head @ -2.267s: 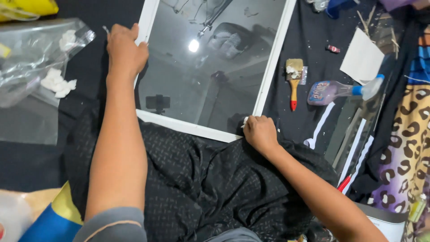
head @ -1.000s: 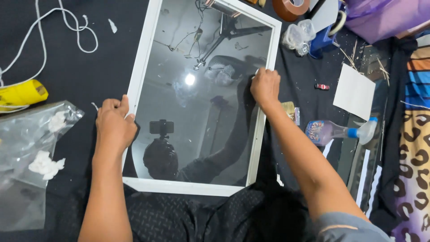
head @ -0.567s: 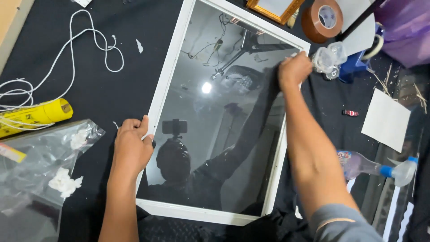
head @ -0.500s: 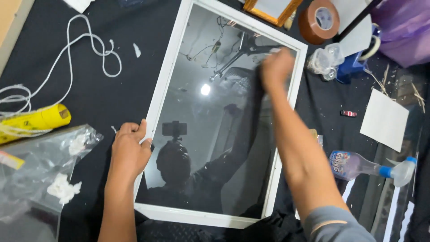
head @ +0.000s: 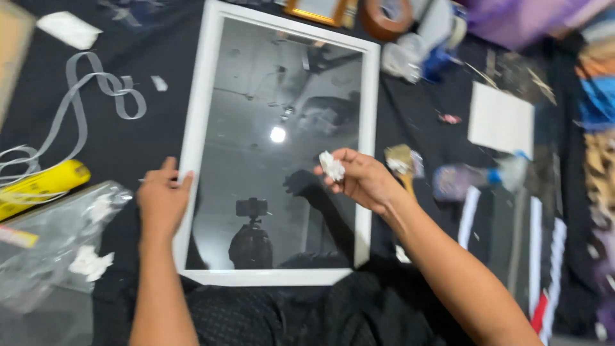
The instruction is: The person wipes the surface of a white-framed mirror with a white tissue, moving across the glass and along the frame edges. The person repeatedly folds the tissue and continues wiping different areas of the mirror throughout the clip.
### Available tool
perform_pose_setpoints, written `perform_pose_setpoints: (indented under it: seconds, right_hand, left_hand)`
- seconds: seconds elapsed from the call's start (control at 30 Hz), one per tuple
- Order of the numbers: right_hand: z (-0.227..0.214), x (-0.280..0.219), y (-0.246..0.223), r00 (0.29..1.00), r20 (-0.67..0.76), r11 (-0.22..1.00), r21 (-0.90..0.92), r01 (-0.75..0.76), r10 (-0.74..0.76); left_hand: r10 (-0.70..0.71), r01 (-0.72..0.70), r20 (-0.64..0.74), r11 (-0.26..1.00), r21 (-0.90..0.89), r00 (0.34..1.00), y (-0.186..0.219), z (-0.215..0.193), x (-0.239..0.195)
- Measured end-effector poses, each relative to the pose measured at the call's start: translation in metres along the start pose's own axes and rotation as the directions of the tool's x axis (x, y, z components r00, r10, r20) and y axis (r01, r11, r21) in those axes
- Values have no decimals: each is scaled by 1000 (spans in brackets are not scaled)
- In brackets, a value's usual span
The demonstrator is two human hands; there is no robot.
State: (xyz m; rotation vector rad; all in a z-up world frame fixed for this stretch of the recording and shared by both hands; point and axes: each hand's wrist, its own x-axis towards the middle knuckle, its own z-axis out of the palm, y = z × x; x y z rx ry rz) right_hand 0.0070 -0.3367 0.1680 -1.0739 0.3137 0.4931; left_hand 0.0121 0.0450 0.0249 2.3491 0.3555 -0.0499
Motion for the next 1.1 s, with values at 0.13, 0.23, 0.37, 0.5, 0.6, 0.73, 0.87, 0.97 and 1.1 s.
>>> perform_pose_setpoints:
  seconds: [0.13,0.23,0.37,0.5,0.6,0.73,0.87,0.97,1.1]
  right_hand:
    - [-96,-76,39,964,-203,856,-516,42,-170]
    - [-146,-105,68,833,-400,354,-896,-267,-383]
    - [-166,-95,76,709,-348,267,-936,-229,-613]
    - [-166,-71,82,739,-451,392,-879,-271,-500]
    - [-161,-74,90,758,-376,372,-909,-190,-533]
    - [-164,-91,93,802,-238,323,-944,-59,-548]
    - [-165,-93,91,884,-161,213,-974,-72,-438]
    - [-158,-90,86,938,-206,141,-975,-172,-280]
    - [-229,-53,115,938,-160,89,-986,-139,-307]
  left_hand:
    - [267,-260,-158,964,64,951,-16,16,-5]
    - [240,-256,-233,966,-40,942,17,10,-22]
    - [319,-317,-179,948,39,931,27,19,-47]
    - [435,-437,-208,899,38,876,-12,19,-58]
    - [-168,233,259,941,-246,951,-88,18,-44]
    - [74,-64,36,972,-225,997,-44,-9,-109]
    - [197,-203,-145,979,-28,970,43,-36,-183]
    - [-7,-32,206,982,184,979,68,-29,-208]
    - [-28,-213,496,882,422,868,106,-21,-247]
